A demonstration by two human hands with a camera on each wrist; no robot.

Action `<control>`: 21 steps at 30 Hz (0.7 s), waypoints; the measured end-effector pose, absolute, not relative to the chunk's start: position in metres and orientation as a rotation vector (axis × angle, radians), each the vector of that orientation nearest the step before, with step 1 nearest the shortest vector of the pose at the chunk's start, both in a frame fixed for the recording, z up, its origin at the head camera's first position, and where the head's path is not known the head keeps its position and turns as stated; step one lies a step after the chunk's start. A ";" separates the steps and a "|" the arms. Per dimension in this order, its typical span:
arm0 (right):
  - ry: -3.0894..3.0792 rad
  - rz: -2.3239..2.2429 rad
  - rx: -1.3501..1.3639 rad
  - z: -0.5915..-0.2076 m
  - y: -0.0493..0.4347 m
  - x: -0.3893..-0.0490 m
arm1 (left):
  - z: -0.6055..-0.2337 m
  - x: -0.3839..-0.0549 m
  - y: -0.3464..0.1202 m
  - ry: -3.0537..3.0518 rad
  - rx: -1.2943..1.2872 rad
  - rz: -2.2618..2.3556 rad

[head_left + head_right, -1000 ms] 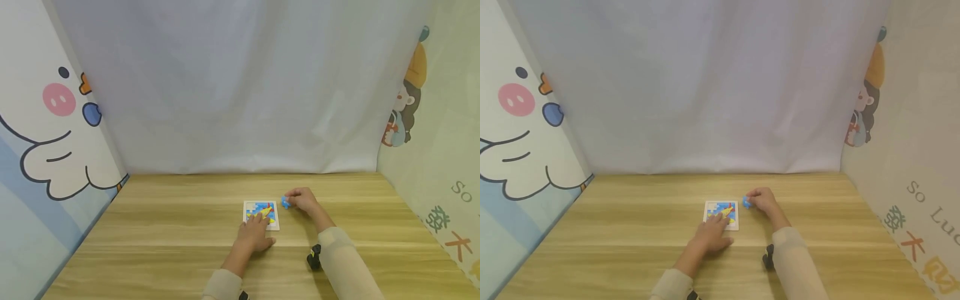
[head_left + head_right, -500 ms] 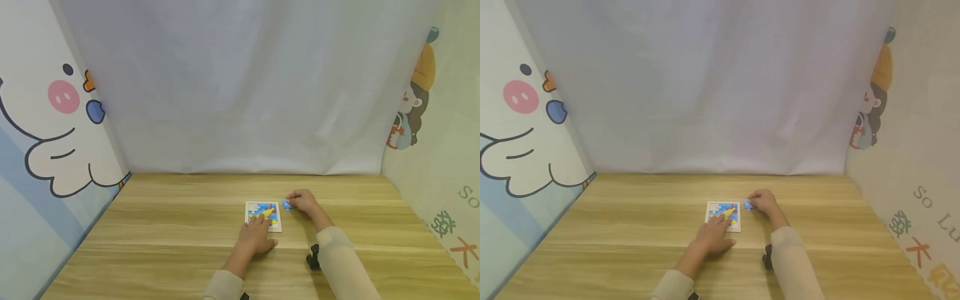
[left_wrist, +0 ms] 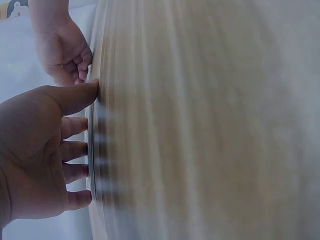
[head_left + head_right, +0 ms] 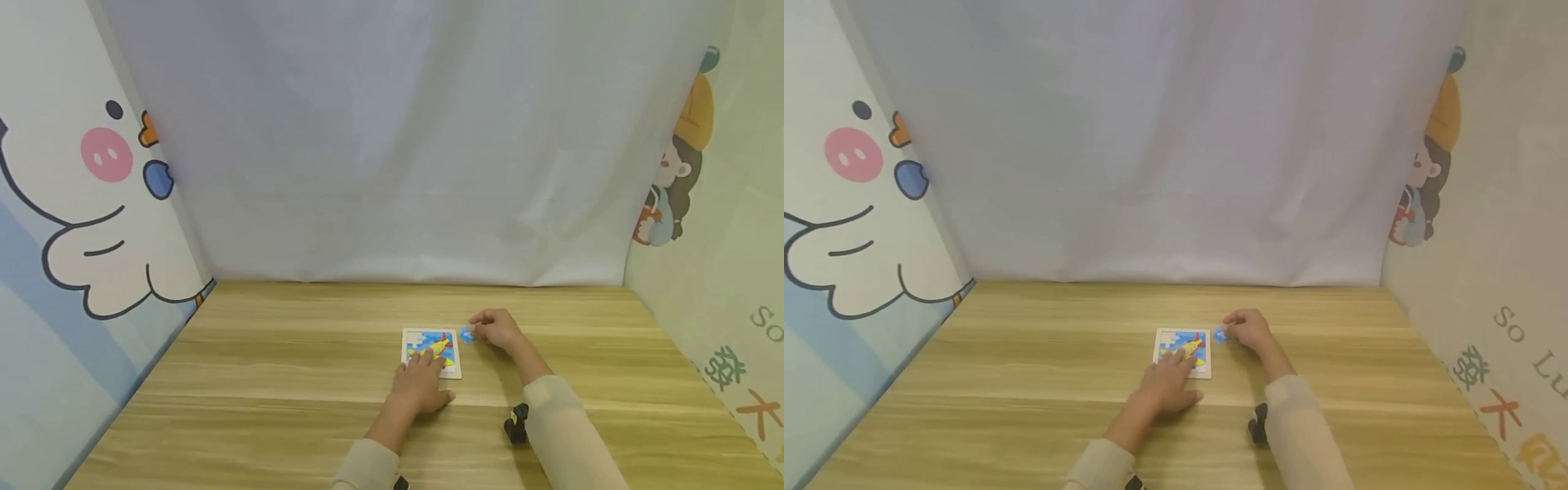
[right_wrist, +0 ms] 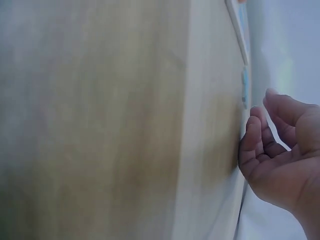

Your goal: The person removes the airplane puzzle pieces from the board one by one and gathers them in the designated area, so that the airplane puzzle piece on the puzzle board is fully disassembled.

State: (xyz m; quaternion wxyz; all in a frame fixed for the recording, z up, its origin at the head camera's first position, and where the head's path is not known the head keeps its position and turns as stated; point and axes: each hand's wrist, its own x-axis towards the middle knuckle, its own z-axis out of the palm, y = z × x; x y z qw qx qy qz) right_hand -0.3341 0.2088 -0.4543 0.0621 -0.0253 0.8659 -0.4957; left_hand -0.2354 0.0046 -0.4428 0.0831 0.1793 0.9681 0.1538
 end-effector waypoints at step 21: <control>2.623 -1.509 -0.145 -0.447 0.196 -0.338 | -0.447 -0.238 0.003 2.889 0.544 0.480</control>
